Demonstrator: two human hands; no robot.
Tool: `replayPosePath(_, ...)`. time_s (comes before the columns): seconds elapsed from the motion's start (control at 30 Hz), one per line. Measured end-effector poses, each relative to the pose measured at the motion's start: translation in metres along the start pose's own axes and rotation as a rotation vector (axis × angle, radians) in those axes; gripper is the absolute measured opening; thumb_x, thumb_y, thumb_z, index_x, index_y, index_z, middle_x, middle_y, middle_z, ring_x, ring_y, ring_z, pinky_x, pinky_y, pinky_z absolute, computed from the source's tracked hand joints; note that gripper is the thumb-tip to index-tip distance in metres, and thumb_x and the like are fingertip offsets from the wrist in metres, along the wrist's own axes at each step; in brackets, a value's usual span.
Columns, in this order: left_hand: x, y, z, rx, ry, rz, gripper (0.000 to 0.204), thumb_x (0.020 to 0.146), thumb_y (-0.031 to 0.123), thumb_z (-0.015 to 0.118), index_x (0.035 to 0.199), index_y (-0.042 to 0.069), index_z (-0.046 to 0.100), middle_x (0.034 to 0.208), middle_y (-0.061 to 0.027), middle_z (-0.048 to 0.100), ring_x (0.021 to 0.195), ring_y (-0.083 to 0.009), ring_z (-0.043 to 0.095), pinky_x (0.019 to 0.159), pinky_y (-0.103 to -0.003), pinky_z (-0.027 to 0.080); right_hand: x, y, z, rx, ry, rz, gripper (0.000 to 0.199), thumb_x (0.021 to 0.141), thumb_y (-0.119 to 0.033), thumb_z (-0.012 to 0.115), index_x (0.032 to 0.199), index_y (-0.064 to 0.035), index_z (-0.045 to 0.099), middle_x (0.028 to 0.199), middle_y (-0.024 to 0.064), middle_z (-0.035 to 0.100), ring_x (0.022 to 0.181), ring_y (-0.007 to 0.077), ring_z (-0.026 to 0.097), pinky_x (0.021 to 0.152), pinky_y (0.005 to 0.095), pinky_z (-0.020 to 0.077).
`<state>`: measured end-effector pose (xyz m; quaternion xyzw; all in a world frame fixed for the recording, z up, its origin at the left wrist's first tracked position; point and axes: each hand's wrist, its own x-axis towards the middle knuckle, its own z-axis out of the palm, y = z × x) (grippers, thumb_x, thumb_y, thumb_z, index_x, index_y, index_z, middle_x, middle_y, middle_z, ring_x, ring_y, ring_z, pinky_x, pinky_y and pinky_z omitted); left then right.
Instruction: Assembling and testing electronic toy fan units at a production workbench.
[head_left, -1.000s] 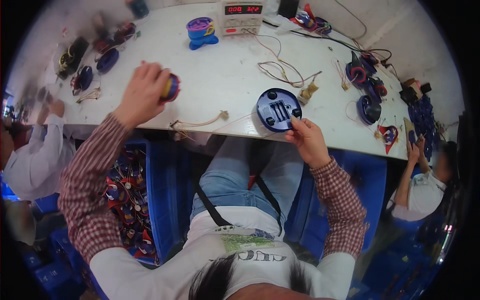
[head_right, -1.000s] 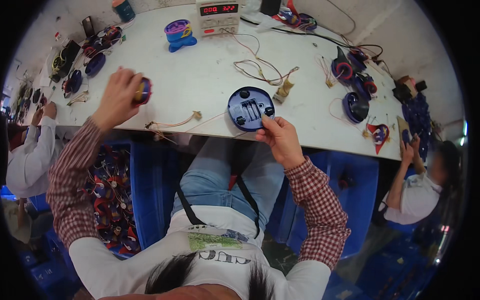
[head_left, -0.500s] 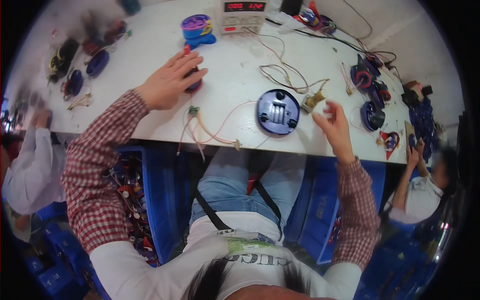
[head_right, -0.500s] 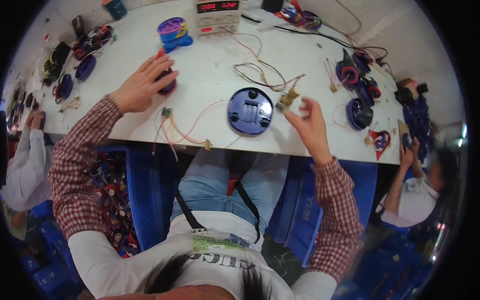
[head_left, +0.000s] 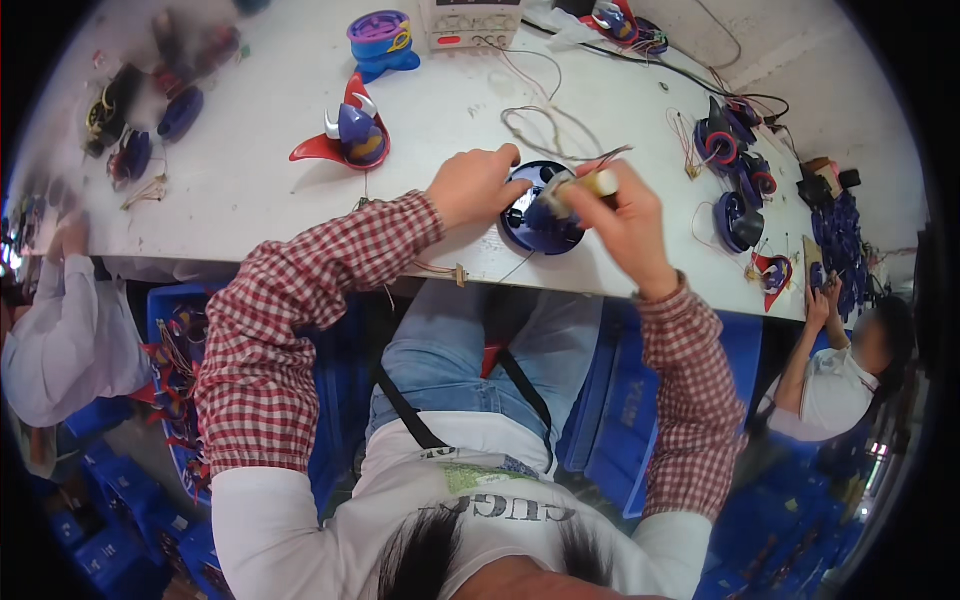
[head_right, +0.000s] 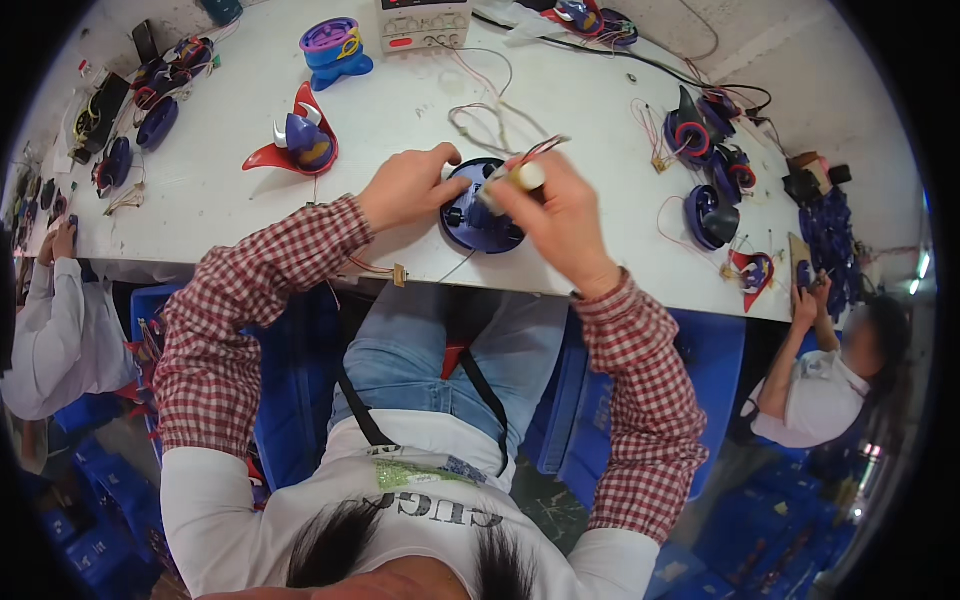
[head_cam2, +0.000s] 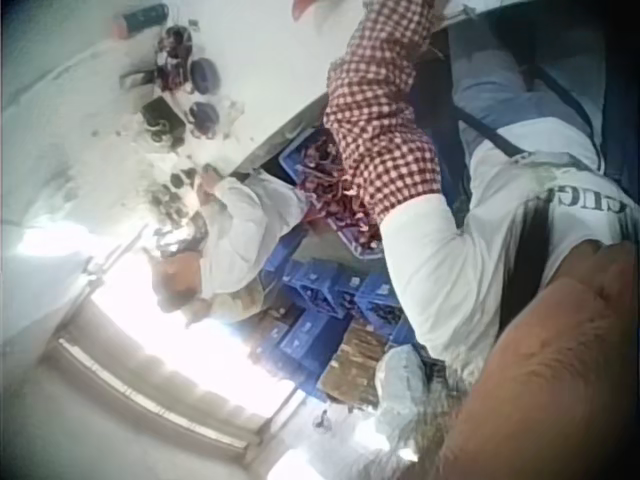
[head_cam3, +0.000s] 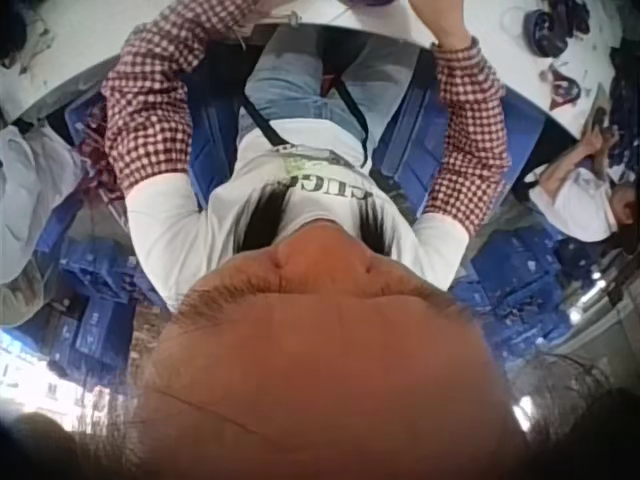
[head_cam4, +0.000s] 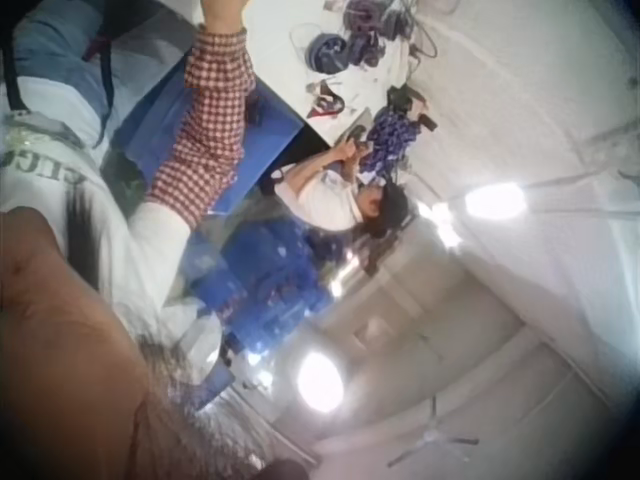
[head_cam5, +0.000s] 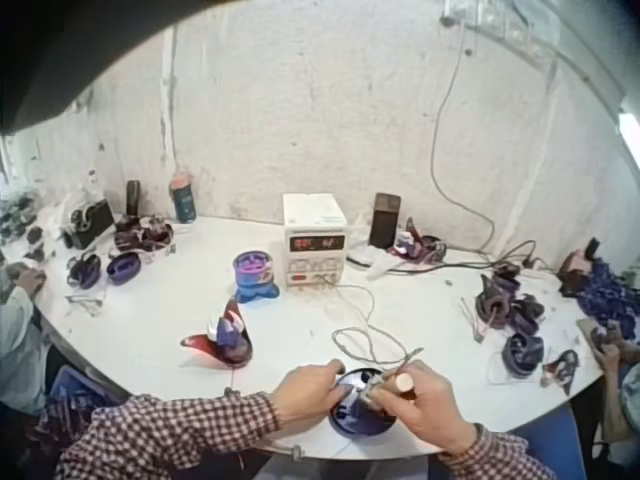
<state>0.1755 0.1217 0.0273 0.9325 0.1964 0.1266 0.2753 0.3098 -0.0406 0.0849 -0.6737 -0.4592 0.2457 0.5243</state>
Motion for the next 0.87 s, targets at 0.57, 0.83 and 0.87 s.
replayPosePath(0.57,0.003,-0.001,0.017,-0.186,0.062,0.011,0.02,0.08,0.013,0.052,0.096,0.001,0.056,0.074,-0.0223,0.065,0.066,-0.0418,0.061,0.061,-0.047,0.048,-0.018,0.021,0.017,-0.601,-0.108,-0.564,0.025,0.079,-0.001,0.068,0.102,-0.0004,0.059,0.094,0.0084,0.057,0.073,0.0193,0.054,0.065,0.0256,0.046)
replayPosePath(0.83,0.0,0.005,0.015,-0.168,0.06,-0.038,0.02,0.08,0.013,0.052,0.096,0.002,0.057,0.075,-0.0227,0.065,0.067,-0.042,0.062,0.062,-0.047,0.048,0.002,-0.002,0.011,-0.524,-0.348,-0.094,0.021,0.083,-0.007,0.066,0.102,-0.0027,0.06,0.099,0.0087,0.059,0.08,0.0222,0.059,0.07,0.0279,0.0491)
replayPosePath(0.87,0.003,0.005,0.017,-0.169,0.067,-0.044,0.021,0.08,0.014,0.052,0.097,0.002,0.057,0.075,-0.0228,0.065,0.067,-0.0421,0.062,0.063,-0.047,0.049,0.01,0.001,0.008,-0.505,-0.389,-0.032,0.02,0.084,-0.009,0.066,0.102,-0.0038,0.061,0.101,0.0089,0.059,0.081,0.0226,0.059,0.071,0.0285,0.0497)
